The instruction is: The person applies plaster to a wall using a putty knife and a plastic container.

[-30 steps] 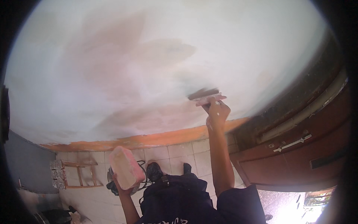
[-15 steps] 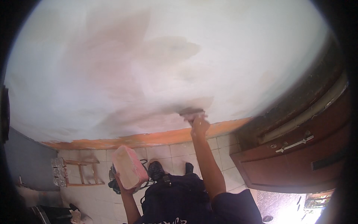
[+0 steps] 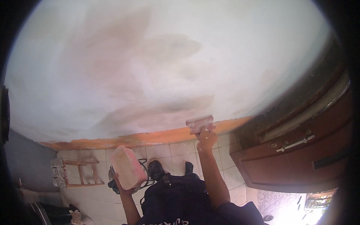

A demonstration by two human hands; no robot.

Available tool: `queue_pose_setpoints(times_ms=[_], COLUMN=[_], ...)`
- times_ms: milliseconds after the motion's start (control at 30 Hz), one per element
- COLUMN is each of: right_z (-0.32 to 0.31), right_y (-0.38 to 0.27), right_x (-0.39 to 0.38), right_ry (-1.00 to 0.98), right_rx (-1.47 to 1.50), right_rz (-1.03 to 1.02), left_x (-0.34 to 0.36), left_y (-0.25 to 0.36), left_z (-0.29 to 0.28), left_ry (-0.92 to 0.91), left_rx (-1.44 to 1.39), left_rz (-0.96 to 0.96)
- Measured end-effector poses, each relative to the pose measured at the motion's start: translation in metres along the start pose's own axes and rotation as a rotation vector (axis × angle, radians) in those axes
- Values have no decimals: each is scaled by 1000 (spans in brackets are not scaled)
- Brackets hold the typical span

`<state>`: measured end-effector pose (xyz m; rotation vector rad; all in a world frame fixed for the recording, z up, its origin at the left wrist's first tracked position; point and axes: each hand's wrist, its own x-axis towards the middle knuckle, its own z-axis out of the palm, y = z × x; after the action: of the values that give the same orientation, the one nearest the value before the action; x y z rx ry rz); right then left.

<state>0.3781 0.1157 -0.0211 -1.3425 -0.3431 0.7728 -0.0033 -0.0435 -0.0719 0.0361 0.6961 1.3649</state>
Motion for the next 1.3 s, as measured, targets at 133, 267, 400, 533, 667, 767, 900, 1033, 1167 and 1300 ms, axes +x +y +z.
queue_pose_setpoints(times_ms=[133,267,400,533,667,767,900,1033,1167,1300], right_z=[29,94,86,42,-16,-10,37,63,56,62], right_y=[8,-81,-174,-161,-39,-12,-16,-44,-75,-130], right_x=[8,25,-40,-48,-3,3,20,13,4,-22], right_ry=[-39,-94,-378,-190,5,-91,-60,-14,-245,-179], right_rx=[181,259,392,308,145,118,274,408,552,527], right_rz=[193,52,-204,-123,79,240,251,256,117,48], left_x=[-3,-2,-5,-1,-1,-1,3,7,4,-2], left_y=[3,2,-2,-3,-7,-6,-4,-7,-10,-8], left_z=[6,-1,-3,-8,0,2,1,1,1,6], left_ry=[42,38,35,44,18,45,37,-11,35,4], left_rx=[31,53,-11,-3,-26,-9,29,14,-9,21], left_rz=[22,16,22,8,-6,7,26,78,64,22])
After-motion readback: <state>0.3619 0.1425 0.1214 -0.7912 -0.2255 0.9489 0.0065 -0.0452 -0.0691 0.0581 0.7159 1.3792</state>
